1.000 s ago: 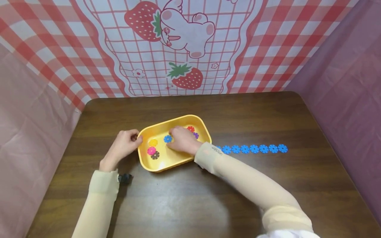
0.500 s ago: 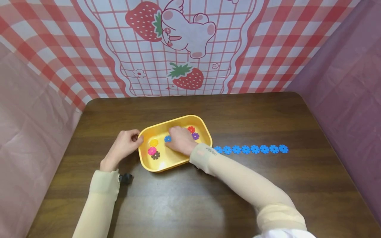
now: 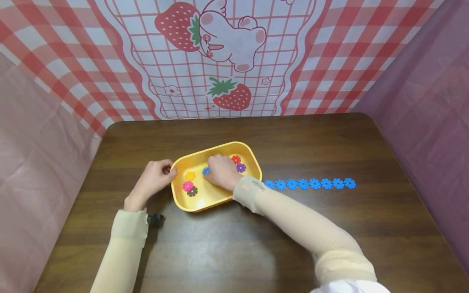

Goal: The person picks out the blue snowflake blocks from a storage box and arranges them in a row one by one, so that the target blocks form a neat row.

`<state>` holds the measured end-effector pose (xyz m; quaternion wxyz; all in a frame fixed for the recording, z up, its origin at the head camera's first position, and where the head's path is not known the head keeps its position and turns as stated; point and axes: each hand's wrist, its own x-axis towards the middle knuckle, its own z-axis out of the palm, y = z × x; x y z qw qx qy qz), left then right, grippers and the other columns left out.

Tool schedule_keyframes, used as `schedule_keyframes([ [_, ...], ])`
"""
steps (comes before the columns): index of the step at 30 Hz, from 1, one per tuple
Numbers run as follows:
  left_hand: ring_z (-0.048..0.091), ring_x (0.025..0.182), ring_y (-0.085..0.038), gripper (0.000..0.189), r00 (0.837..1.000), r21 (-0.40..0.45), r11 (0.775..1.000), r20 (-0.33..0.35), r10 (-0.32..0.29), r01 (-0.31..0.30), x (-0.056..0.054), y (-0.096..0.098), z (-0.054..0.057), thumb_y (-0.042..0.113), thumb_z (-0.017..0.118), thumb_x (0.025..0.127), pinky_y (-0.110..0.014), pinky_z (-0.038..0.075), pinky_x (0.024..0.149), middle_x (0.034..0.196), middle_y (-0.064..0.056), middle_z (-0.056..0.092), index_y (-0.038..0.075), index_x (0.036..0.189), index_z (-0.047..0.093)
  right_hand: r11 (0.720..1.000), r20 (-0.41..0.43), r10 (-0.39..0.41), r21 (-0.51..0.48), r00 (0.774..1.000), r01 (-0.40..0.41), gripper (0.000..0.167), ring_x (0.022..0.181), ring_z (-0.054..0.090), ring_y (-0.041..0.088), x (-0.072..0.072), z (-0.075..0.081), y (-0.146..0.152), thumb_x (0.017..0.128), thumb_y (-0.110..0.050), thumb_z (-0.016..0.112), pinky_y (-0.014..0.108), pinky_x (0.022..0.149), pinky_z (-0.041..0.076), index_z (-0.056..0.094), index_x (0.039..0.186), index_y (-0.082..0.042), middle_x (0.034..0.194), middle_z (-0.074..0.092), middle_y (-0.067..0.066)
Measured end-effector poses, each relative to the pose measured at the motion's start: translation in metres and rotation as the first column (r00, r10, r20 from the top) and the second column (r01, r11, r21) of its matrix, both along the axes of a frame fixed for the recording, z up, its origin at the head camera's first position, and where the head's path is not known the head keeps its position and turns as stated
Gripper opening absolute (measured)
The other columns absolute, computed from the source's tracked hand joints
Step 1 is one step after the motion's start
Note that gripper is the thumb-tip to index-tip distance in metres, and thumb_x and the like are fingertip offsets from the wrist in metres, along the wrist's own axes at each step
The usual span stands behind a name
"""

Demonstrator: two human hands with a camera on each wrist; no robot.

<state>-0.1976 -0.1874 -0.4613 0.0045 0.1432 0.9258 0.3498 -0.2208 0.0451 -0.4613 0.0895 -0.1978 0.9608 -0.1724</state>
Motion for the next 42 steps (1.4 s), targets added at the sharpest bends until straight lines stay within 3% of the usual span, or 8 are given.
schedule_keyframes([
  [8, 0.048, 0.056, -0.019, 0.011, 1.000, 0.001, 1.000, 0.017, -0.001, 0.001, 0.001, 0.000, 0.000, 0.013, 0.063, 0.088, -0.030, 0.038, 0.053, 0.063, -0.004, 0.052, 0.005, 0.080, 0.064, 1.000, 0.025, 0.008, 0.010, 1.000, -0.008, 0.030, 0.059, 0.051, 0.017, 0.000, 0.002, -0.001, 0.085, -0.029, 0.076, 0.030, 0.055, 0.042, 0.058, 0.067, -0.013, 0.065, 0.057, 0.001],
  [16, 0.048, 0.056, -0.019, 0.010, 1.000, 0.006, 1.000, 0.023, -0.002, 0.002, 0.002, -0.001, -0.002, 0.013, 0.063, 0.088, -0.031, 0.038, 0.053, 0.063, -0.004, 0.053, 0.005, 0.081, 0.064, 0.999, -0.003, 0.003, -0.036, 1.000, -0.003, 0.033, 0.052, 0.044, 0.014, 0.001, 0.003, 0.003, 0.084, -0.029, 0.073, 0.029, 0.051, 0.037, 0.053, 0.062, -0.014, 0.057, 0.048, -0.002],
  [22, 0.048, 0.056, -0.019, 0.010, 1.000, 0.003, 1.000, 0.022, 0.001, -0.001, 0.002, -0.001, -0.002, 0.013, 0.063, 0.087, -0.030, 0.038, 0.052, 0.063, -0.004, 0.053, 0.005, 0.080, 0.064, 0.996, -0.010, -0.034, -0.083, 0.999, 0.033, 0.024, 0.058, 0.049, 0.013, 0.003, 0.013, 0.018, 0.083, -0.033, 0.074, 0.029, 0.057, 0.042, 0.064, 0.075, -0.012, 0.064, 0.054, -0.003],
  [26, 0.047, 0.055, -0.018, 0.011, 1.000, 0.000, 1.000, 0.006, -0.004, 0.004, 0.001, -0.001, -0.002, 0.012, 0.063, 0.087, -0.030, 0.038, 0.052, 0.062, -0.004, 0.052, 0.006, 0.079, 0.063, 0.991, -0.044, -0.046, -0.130, 0.998, 0.040, 0.026, 0.063, 0.056, 0.014, 0.006, 0.027, 0.034, 0.080, -0.035, 0.077, 0.031, 0.063, 0.047, 0.069, 0.083, -0.010, 0.071, 0.062, -0.003],
  [31, 0.047, 0.054, -0.018, 0.012, 1.000, -0.003, 1.000, -0.009, -0.004, 0.004, 0.001, -0.001, -0.002, 0.013, 0.063, 0.088, -0.030, 0.037, 0.052, 0.061, -0.003, 0.051, 0.006, 0.077, 0.062, 0.980, -0.085, -0.070, -0.190, 0.994, 0.053, 0.025, 0.063, 0.055, 0.015, 0.009, 0.045, 0.062, 0.079, -0.033, 0.079, 0.032, 0.061, 0.044, 0.069, 0.080, -0.011, 0.069, 0.062, -0.003],
  [38, 0.047, 0.055, -0.018, 0.012, 1.000, 0.000, 1.000, -0.023, -0.008, 0.008, 0.000, -0.001, -0.003, 0.013, 0.063, 0.088, -0.030, 0.037, 0.052, 0.061, -0.003, 0.052, 0.006, 0.078, 0.063, 0.964, -0.057, -0.154, -0.228, 0.986, 0.137, 0.031, 0.068, 0.056, 0.020, 0.022, 0.070, 0.110, 0.080, -0.032, 0.081, 0.034, 0.063, 0.047, 0.071, 0.093, -0.006, 0.081, 0.066, 0.003],
  [42, 0.047, 0.055, -0.018, 0.012, 1.000, 0.001, 1.000, -0.025, -0.008, 0.008, 0.000, -0.001, -0.003, 0.013, 0.063, 0.088, -0.031, 0.037, 0.053, 0.062, -0.003, 0.051, 0.006, 0.078, 0.063, 0.957, -0.072, -0.195, -0.231, 0.978, 0.174, 0.033, 0.068, 0.052, 0.022, 0.030, 0.077, 0.139, 0.082, -0.032, 0.080, 0.036, 0.063, 0.046, 0.071, 0.098, -0.004, 0.084, 0.067, 0.007],
])
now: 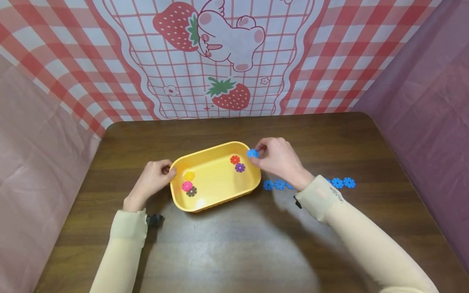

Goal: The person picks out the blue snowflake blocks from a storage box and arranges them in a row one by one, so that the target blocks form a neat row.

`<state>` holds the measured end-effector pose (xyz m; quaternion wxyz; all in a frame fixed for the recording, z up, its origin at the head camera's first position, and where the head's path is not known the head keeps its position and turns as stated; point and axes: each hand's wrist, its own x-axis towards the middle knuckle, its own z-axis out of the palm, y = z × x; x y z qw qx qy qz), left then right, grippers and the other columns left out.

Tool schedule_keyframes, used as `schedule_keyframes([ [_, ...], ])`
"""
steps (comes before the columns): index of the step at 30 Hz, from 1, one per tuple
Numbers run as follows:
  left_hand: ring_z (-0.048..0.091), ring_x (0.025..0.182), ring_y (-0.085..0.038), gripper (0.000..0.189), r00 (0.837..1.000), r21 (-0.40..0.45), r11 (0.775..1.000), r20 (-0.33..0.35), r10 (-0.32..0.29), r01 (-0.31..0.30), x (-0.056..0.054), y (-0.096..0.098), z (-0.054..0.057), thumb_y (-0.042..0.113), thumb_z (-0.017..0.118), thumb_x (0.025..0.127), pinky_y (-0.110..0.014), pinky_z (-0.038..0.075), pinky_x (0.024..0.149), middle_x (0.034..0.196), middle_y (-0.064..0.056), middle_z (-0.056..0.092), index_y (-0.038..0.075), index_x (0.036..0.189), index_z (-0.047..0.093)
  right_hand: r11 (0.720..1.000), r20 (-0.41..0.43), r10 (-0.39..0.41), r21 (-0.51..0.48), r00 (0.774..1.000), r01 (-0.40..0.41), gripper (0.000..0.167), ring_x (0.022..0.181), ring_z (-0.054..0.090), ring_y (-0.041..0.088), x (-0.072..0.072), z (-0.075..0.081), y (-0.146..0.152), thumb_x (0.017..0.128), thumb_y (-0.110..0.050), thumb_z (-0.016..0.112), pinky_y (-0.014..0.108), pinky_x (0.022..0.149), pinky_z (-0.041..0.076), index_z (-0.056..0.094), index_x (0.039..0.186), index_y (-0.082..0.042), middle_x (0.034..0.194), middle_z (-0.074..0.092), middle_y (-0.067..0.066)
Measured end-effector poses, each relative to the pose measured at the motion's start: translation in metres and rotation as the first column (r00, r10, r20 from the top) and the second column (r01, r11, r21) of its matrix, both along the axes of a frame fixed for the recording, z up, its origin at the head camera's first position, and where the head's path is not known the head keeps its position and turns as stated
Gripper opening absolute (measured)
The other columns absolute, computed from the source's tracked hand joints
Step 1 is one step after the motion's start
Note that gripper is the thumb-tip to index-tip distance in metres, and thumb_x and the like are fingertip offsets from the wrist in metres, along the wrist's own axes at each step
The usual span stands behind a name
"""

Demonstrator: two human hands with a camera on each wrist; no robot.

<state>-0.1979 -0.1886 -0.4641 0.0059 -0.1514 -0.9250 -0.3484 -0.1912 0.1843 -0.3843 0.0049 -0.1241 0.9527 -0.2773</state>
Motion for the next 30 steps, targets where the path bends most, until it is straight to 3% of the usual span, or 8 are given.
schedule_keyframes([
  [6, 0.048, 0.055, -0.019, 0.012, 1.000, 0.002, 1.000, 0.024, 0.000, 0.000, 0.001, 0.001, 0.000, 0.014, 0.064, 0.088, -0.031, 0.037, 0.052, 0.063, -0.004, 0.052, 0.006, 0.080, 0.064, 0.996, -0.060, -0.092, 0.010, 0.994, 0.093, 0.036, 0.064, 0.052, 0.021, 0.017, -0.002, 0.047, 0.082, -0.034, 0.080, 0.036, 0.061, 0.043, 0.072, 0.097, -0.003, 0.082, 0.067, 0.006],
  [15, 0.047, 0.054, -0.019, 0.013, 1.000, 0.005, 1.000, 0.021, -0.001, 0.001, 0.001, 0.002, 0.000, 0.014, 0.063, 0.089, -0.030, 0.037, 0.052, 0.061, -0.004, 0.051, 0.006, 0.078, 0.062, 0.962, -0.040, -0.266, 0.048, 0.963, 0.268, 0.050, 0.076, 0.056, 0.024, 0.037, -0.002, 0.124, 0.084, -0.051, 0.074, 0.036, 0.065, 0.043, 0.070, 0.101, -0.004, 0.089, 0.069, 0.008],
  [23, 0.046, 0.054, -0.019, 0.014, 0.999, 0.006, 1.000, 0.032, 0.007, -0.008, 0.001, 0.001, 0.000, 0.015, 0.063, 0.090, -0.030, 0.036, 0.052, 0.061, -0.004, 0.050, 0.006, 0.079, 0.063, 0.924, -0.076, -0.366, 0.086, 0.927, 0.372, 0.048, 0.075, 0.061, 0.024, 0.054, -0.022, 0.178, 0.086, -0.048, 0.074, 0.033, 0.064, 0.043, 0.069, 0.101, -0.002, 0.090, 0.071, 0.012],
  [30, 0.047, 0.055, -0.020, 0.013, 0.998, 0.002, 1.000, 0.060, 0.020, -0.020, 0.002, 0.003, 0.000, 0.016, 0.063, 0.090, -0.030, 0.037, 0.051, 0.062, -0.004, 0.052, 0.006, 0.082, 0.064, 0.905, -0.051, -0.407, 0.116, 0.912, 0.410, 0.047, 0.069, 0.058, 0.018, 0.062, -0.042, 0.217, 0.088, -0.045, 0.072, 0.028, 0.058, 0.041, 0.069, 0.101, 0.000, 0.088, 0.070, 0.014],
])
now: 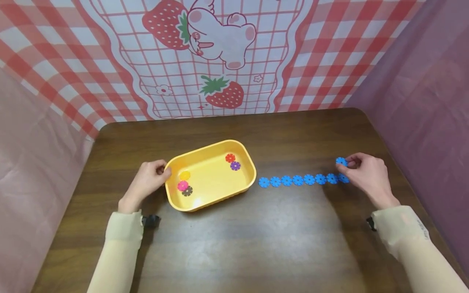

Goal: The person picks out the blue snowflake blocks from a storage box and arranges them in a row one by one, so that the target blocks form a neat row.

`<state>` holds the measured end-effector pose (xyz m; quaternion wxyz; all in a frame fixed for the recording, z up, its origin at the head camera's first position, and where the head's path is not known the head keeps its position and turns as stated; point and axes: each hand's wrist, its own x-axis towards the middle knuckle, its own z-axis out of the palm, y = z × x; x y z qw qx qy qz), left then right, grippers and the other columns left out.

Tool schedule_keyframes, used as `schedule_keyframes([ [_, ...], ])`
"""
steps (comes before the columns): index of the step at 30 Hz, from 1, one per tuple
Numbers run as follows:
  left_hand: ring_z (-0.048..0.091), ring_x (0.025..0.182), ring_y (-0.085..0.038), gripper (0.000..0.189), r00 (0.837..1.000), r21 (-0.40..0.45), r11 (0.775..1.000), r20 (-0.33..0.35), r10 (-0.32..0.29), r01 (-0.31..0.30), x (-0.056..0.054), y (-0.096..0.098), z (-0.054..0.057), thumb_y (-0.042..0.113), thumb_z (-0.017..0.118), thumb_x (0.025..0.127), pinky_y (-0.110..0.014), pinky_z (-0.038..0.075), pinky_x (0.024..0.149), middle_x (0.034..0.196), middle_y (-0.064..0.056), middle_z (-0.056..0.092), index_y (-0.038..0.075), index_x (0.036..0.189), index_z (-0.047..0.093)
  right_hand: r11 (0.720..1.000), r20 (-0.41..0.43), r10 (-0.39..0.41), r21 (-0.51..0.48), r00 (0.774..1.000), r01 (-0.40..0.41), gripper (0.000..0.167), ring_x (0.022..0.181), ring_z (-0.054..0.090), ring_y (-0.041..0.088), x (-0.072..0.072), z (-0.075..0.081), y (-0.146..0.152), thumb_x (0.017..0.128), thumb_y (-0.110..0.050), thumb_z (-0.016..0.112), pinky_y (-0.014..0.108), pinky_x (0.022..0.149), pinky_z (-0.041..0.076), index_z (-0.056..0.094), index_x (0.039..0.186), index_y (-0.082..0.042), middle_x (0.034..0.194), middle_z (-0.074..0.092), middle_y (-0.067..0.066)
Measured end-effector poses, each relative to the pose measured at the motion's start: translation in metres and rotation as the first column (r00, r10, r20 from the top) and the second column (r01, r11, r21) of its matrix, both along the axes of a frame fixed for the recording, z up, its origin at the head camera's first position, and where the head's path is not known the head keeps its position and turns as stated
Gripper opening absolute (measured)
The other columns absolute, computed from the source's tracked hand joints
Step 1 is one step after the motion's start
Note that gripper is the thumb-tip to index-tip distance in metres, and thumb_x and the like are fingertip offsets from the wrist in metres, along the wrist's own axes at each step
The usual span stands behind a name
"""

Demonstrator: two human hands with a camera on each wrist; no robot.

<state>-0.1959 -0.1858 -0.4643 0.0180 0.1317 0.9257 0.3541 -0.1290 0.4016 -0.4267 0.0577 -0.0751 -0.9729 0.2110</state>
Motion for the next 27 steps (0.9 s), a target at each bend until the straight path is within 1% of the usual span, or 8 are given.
schedule_keyframes([
  [3, 0.047, 0.055, -0.020, 0.013, 1.000, -0.001, 1.000, 0.002, 0.004, -0.004, 0.001, -0.001, 0.000, 0.016, 0.063, 0.090, -0.030, 0.037, 0.051, 0.062, -0.004, 0.053, 0.005, 0.084, 0.065, 1.000, 0.009, -0.014, -0.004, 1.000, 0.014, 0.045, 0.065, 0.055, 0.008, 0.002, -0.010, 0.012, 0.087, -0.044, 0.074, 0.025, 0.057, 0.040, 0.070, 0.100, -0.001, 0.087, 0.070, 0.012],
  [5, 0.047, 0.055, -0.020, 0.013, 1.000, 0.000, 1.000, -0.003, 0.001, -0.001, 0.001, -0.001, -0.001, 0.016, 0.063, 0.090, -0.031, 0.037, 0.052, 0.062, -0.004, 0.052, 0.005, 0.083, 0.065, 1.000, 0.021, -0.019, -0.009, 1.000, 0.019, 0.045, 0.065, 0.054, 0.005, 0.004, -0.014, 0.020, 0.087, -0.043, 0.074, 0.024, 0.057, 0.040, 0.070, 0.100, -0.001, 0.088, 0.071, 0.012],
  [7, 0.047, 0.055, -0.020, 0.013, 1.000, 0.004, 1.000, -0.009, -0.002, 0.002, 0.001, -0.001, -0.001, 0.016, 0.063, 0.090, -0.031, 0.037, 0.052, 0.062, -0.005, 0.052, 0.005, 0.082, 0.065, 1.000, 0.036, -0.025, -0.009, 0.999, 0.026, 0.046, 0.066, 0.055, 0.006, 0.005, -0.018, 0.028, 0.087, -0.043, 0.073, 0.023, 0.057, 0.040, 0.069, 0.101, 0.000, 0.087, 0.071, 0.011],
  [11, 0.045, 0.054, -0.019, 0.014, 1.000, 0.005, 1.000, -0.029, -0.005, 0.005, 0.000, -0.001, -0.001, 0.015, 0.063, 0.090, -0.031, 0.035, 0.051, 0.061, -0.004, 0.050, 0.006, 0.080, 0.064, 1.000, 0.073, -0.023, 0.002, 0.997, 0.023, 0.047, 0.070, 0.058, 0.016, 0.008, -0.025, 0.039, 0.087, -0.043, 0.073, 0.026, 0.058, 0.040, 0.068, 0.101, 0.002, 0.085, 0.070, 0.010],
  [14, 0.045, 0.054, -0.018, 0.014, 0.999, 0.003, 1.000, -0.040, -0.008, 0.008, -0.001, -0.001, -0.001, 0.015, 0.063, 0.090, -0.030, 0.035, 0.051, 0.061, -0.003, 0.051, 0.007, 0.079, 0.063, 1.000, 0.087, -0.018, 0.013, 0.996, 0.016, 0.046, 0.071, 0.059, 0.019, 0.009, -0.029, 0.045, 0.087, -0.042, 0.074, 0.028, 0.058, 0.040, 0.068, 0.099, 0.002, 0.083, 0.070, 0.008],
  [18, 0.046, 0.054, -0.018, 0.014, 0.999, -0.001, 1.000, -0.043, -0.008, 0.008, -0.001, -0.001, -0.001, 0.015, 0.063, 0.089, -0.030, 0.036, 0.051, 0.061, -0.003, 0.051, 0.006, 0.078, 0.063, 1.000, 0.099, -0.009, 0.018, 0.995, 0.007, 0.046, 0.070, 0.059, 0.019, 0.010, -0.033, 0.050, 0.087, -0.042, 0.074, 0.029, 0.058, 0.041, 0.068, 0.099, 0.002, 0.082, 0.069, 0.008],
  [23, 0.046, 0.054, -0.018, 0.014, 0.999, -0.007, 1.000, -0.044, -0.009, 0.009, -0.001, 0.000, -0.001, 0.015, 0.062, 0.089, -0.031, 0.036, 0.052, 0.061, -0.004, 0.052, 0.006, 0.078, 0.063, 1.000, 0.133, 0.003, 0.014, 0.991, -0.005, 0.049, 0.069, 0.060, 0.020, 0.013, -0.036, 0.053, 0.088, -0.042, 0.073, 0.032, 0.059, 0.043, 0.066, 0.101, 0.005, 0.082, 0.069, 0.009],
  [27, 0.045, 0.054, -0.018, 0.015, 0.999, -0.007, 1.000, -0.044, -0.009, 0.008, -0.001, -0.001, -0.002, 0.015, 0.062, 0.090, -0.030, 0.035, 0.051, 0.061, -0.003, 0.051, 0.006, 0.078, 0.063, 1.000, 0.130, 0.002, 0.021, 0.992, -0.005, 0.048, 0.069, 0.059, 0.020, 0.013, -0.038, 0.055, 0.087, -0.041, 0.074, 0.034, 0.060, 0.043, 0.067, 0.101, 0.004, 0.082, 0.068, 0.008],
])
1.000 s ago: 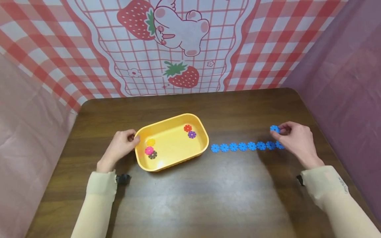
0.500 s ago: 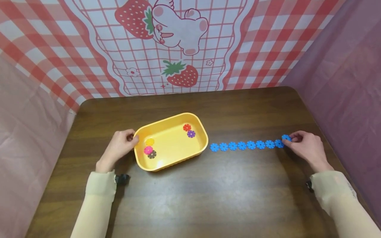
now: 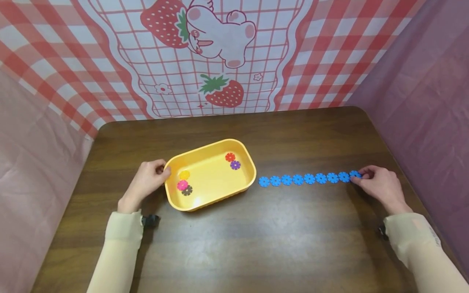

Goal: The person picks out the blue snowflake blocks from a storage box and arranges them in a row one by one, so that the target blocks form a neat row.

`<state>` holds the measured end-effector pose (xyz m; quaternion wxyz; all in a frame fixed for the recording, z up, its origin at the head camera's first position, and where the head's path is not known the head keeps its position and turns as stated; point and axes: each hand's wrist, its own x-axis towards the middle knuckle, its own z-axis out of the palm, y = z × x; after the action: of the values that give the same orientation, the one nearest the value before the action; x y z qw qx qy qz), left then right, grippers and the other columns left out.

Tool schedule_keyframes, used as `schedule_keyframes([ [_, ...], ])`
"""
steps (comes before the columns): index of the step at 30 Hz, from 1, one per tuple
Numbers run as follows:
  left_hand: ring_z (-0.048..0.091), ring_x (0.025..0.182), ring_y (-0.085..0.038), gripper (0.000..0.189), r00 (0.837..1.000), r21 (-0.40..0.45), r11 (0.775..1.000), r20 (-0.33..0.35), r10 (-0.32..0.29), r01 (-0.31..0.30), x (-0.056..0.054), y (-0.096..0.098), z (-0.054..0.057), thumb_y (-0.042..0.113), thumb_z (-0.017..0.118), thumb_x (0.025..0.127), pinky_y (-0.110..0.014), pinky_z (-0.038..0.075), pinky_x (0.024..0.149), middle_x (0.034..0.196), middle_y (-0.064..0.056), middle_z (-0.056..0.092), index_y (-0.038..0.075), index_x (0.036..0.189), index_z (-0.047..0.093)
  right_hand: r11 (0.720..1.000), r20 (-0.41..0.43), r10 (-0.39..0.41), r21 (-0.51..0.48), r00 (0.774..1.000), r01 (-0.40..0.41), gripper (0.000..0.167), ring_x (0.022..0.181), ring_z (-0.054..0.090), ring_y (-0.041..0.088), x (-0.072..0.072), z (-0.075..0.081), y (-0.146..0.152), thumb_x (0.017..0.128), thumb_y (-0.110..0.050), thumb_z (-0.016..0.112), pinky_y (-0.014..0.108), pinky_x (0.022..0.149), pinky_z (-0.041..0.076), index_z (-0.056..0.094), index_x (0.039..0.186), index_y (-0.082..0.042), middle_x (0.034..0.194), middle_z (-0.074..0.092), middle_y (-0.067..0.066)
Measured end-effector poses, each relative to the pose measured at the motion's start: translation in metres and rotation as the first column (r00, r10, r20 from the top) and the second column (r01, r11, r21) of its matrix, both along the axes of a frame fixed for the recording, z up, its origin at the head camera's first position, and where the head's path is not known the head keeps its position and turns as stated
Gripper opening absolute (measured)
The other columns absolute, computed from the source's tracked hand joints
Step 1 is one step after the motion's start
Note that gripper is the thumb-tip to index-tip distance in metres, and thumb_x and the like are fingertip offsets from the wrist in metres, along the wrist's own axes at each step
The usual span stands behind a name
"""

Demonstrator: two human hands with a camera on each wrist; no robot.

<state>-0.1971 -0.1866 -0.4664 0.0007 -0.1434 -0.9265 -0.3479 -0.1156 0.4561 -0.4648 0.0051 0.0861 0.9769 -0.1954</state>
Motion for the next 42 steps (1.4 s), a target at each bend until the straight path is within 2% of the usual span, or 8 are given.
schedule_keyframes([
  [10, 0.044, 0.053, -0.017, 0.015, 1.000, 0.002, 1.000, -0.011, 0.000, 0.000, 0.001, -0.002, -0.001, 0.016, 0.062, 0.089, -0.029, 0.033, 0.050, 0.059, -0.002, 0.050, 0.007, 0.077, 0.062, 1.000, 0.023, -0.005, -0.004, 1.000, 0.005, 0.050, 0.074, 0.057, 0.025, 0.001, -0.002, -0.001, 0.088, -0.041, 0.073, 0.037, 0.064, 0.040, 0.065, 0.106, 0.005, 0.085, 0.066, 0.010],
  [15, 0.046, 0.055, -0.019, 0.014, 1.000, 0.008, 1.000, 0.030, 0.006, -0.007, 0.001, -0.002, 0.000, 0.016, 0.062, 0.091, -0.030, 0.037, 0.052, 0.062, -0.004, 0.052, 0.005, 0.082, 0.065, 1.000, 0.031, -0.003, -0.010, 1.000, 0.003, 0.051, 0.075, 0.056, 0.025, 0.000, -0.003, 0.000, 0.089, -0.041, 0.072, 0.036, 0.064, 0.040, 0.064, 0.107, 0.006, 0.085, 0.065, 0.010],
  [23, 0.047, 0.056, -0.020, 0.014, 1.000, 0.009, 1.000, 0.030, -0.001, 0.001, 0.000, 0.000, -0.001, 0.016, 0.062, 0.091, -0.031, 0.038, 0.053, 0.062, -0.004, 0.052, 0.005, 0.082, 0.065, 1.000, -0.008, 0.000, -0.008, 1.000, 0.000, 0.045, 0.071, 0.054, 0.021, 0.000, -0.001, -0.002, 0.089, -0.037, 0.071, 0.031, 0.060, 0.039, 0.064, 0.106, 0.004, 0.083, 0.065, 0.009],
  [30, 0.045, 0.053, -0.018, 0.015, 1.000, -0.002, 1.000, 0.015, -0.010, 0.010, -0.002, 0.000, -0.003, 0.016, 0.062, 0.091, -0.029, 0.035, 0.051, 0.060, -0.003, 0.049, 0.007, 0.079, 0.063, 1.000, -0.014, -0.010, -0.010, 1.000, 0.010, 0.042, 0.074, 0.055, 0.025, -0.006, 0.010, -0.012, 0.092, -0.037, 0.066, 0.034, 0.063, 0.038, 0.063, 0.109, 0.002, 0.088, 0.064, 0.012],
  [37, 0.043, 0.051, -0.019, 0.020, 1.000, -0.014, 1.000, -0.016, -0.009, 0.008, -0.001, -0.003, 0.000, 0.017, 0.060, 0.094, -0.030, 0.034, 0.050, 0.058, -0.003, 0.047, 0.007, 0.077, 0.062, 0.999, -0.064, 0.031, -0.019, 0.997, -0.032, 0.043, 0.071, 0.056, 0.019, -0.017, 0.023, -0.031, 0.091, -0.034, 0.069, 0.029, 0.060, 0.040, 0.064, 0.111, 0.003, 0.088, 0.065, 0.011],
  [42, 0.048, 0.057, -0.020, 0.029, 1.000, -0.030, 0.999, 0.015, 0.022, -0.021, -0.001, -0.006, 0.002, 0.029, 0.055, 0.101, -0.032, 0.040, 0.054, 0.064, -0.004, 0.053, 0.005, 0.090, 0.067, 0.998, -0.074, 0.055, -0.029, 0.996, -0.057, 0.048, 0.076, 0.057, 0.026, -0.030, 0.037, -0.047, 0.092, -0.036, 0.068, 0.035, 0.063, 0.043, 0.061, 0.116, 0.005, 0.092, 0.064, 0.014],
])
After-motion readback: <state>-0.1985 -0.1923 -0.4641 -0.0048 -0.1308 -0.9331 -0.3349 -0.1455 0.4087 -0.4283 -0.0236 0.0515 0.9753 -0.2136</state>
